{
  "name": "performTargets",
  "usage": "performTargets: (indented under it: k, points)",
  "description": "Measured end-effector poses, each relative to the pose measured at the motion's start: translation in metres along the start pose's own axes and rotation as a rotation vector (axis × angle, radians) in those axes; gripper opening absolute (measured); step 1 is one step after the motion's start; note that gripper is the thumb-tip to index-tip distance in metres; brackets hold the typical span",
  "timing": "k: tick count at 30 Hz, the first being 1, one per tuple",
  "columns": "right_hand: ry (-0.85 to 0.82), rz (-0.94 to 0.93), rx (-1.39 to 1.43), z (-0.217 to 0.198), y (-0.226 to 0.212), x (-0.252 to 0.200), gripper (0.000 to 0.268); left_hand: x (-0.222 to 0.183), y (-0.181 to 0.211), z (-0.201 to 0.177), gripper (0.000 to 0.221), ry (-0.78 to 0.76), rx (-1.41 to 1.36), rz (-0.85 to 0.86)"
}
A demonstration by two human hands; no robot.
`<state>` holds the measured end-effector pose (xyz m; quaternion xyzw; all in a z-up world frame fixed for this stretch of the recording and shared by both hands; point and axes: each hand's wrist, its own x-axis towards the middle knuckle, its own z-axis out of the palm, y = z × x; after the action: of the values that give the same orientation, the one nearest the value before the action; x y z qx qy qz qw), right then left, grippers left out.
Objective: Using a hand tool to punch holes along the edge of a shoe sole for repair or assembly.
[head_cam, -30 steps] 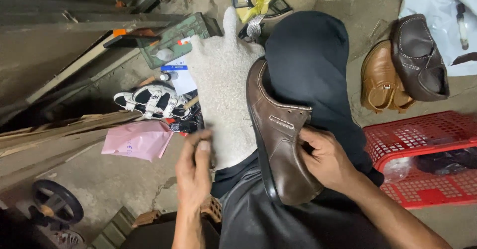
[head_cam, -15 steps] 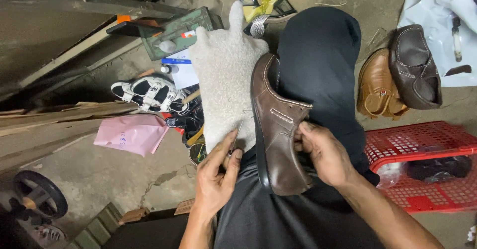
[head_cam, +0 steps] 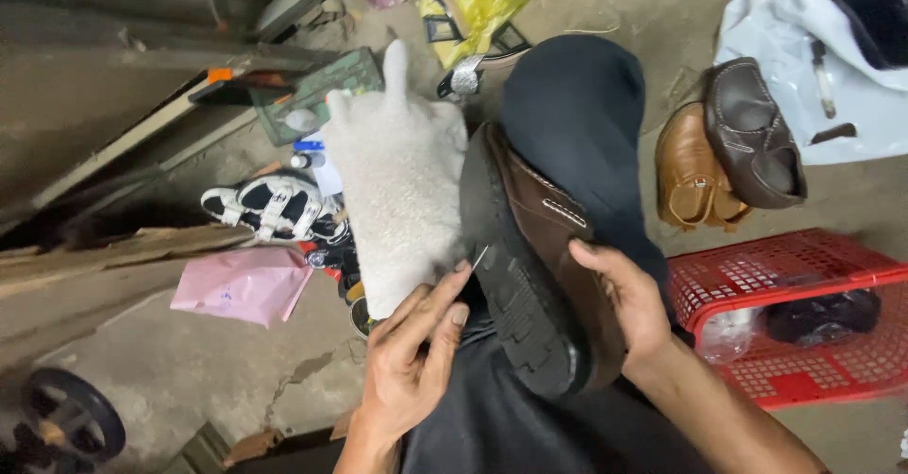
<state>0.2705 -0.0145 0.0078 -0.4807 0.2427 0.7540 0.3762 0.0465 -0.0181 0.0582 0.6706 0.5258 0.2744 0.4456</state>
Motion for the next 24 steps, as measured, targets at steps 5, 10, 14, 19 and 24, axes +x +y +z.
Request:
performTargets:
  k: [5, 10, 14, 19, 24]
  points:
    - [-0.056, -0.096, 0.103, -0.011, -0.004, -0.002, 0.033, 0.026, 0.022, 0.01, 0.037, -0.026, 0.128, 0.012]
    - [-0.515, -0.06, 0.279, -0.015, -0.011, -0.007, 0.042, 0.035, 0.024, 0.016, 0.038, -0.047, 0.195, 0.031]
    - [-0.46, -0.053, 0.291, -0.017, -0.014, -0.007, 0.037, 0.038, 0.029, 0.019, 0.038, -0.051, 0.218, -0.016]
    - [-0.465, 0.004, 0.278, -0.029, -0.01, 0.0, 0.032, 0.041, 0.032, 0.019, 0.037, -0.057, 0.238, -0.025]
    - [-0.389, -0.093, 0.212, -0.018, -0.008, -0.004, 0.024, 0.042, 0.032, 0.017, 0.038, -0.087, 0.228, -0.048]
